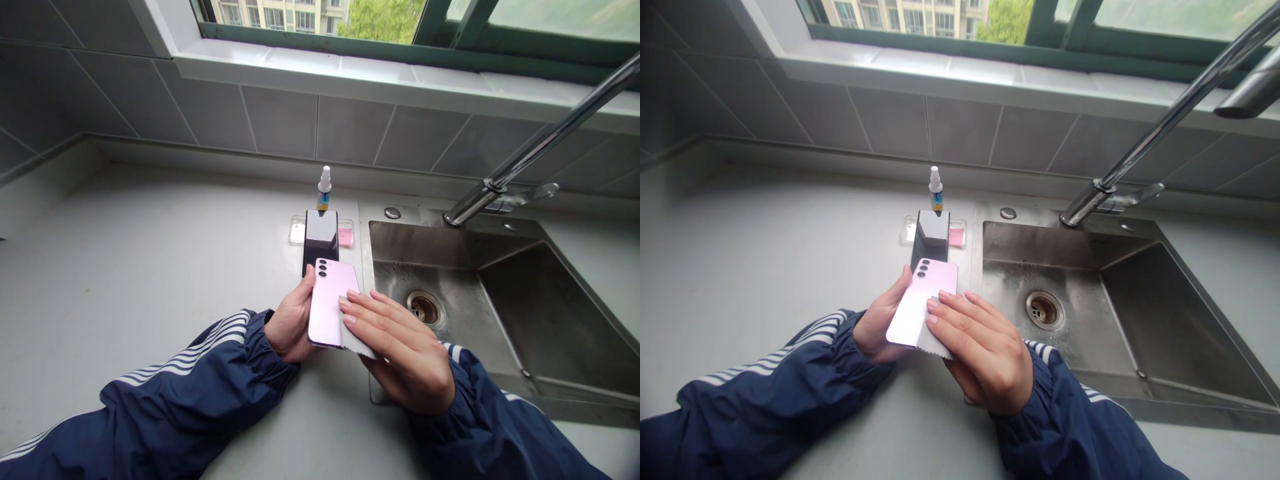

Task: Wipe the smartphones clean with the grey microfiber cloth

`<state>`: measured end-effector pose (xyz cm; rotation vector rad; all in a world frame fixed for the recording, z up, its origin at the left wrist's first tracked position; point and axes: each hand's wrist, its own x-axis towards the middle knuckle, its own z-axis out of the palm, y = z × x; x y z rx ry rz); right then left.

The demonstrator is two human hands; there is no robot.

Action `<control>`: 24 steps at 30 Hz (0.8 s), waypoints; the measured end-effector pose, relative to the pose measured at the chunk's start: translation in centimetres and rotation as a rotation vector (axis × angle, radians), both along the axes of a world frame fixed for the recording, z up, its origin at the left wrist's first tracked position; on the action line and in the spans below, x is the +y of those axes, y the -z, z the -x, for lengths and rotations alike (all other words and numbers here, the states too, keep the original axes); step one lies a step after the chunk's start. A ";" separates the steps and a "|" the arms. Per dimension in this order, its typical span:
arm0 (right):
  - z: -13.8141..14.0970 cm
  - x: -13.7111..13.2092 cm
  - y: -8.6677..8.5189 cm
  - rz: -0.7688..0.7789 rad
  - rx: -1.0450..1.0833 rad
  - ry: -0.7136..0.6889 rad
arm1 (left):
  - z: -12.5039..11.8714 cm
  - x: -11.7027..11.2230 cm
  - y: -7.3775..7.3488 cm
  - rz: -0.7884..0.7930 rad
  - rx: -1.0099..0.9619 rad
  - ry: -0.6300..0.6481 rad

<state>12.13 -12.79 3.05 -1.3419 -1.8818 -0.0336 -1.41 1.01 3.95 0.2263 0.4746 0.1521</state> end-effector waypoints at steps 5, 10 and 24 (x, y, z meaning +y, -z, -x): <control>-0.1 -0.3 -0.5 -0.036 0.122 0.021 | 0.6 0.3 1.6 -0.068 -0.159 0.152; -0.2 -1.1 -0.9 -0.073 0.300 0.065 | 0.9 0.4 2.1 -0.163 -0.158 0.152; 0.6 -1.6 -1.0 -0.086 0.529 0.292 | 0.6 0.3 2.8 -0.370 -0.119 0.253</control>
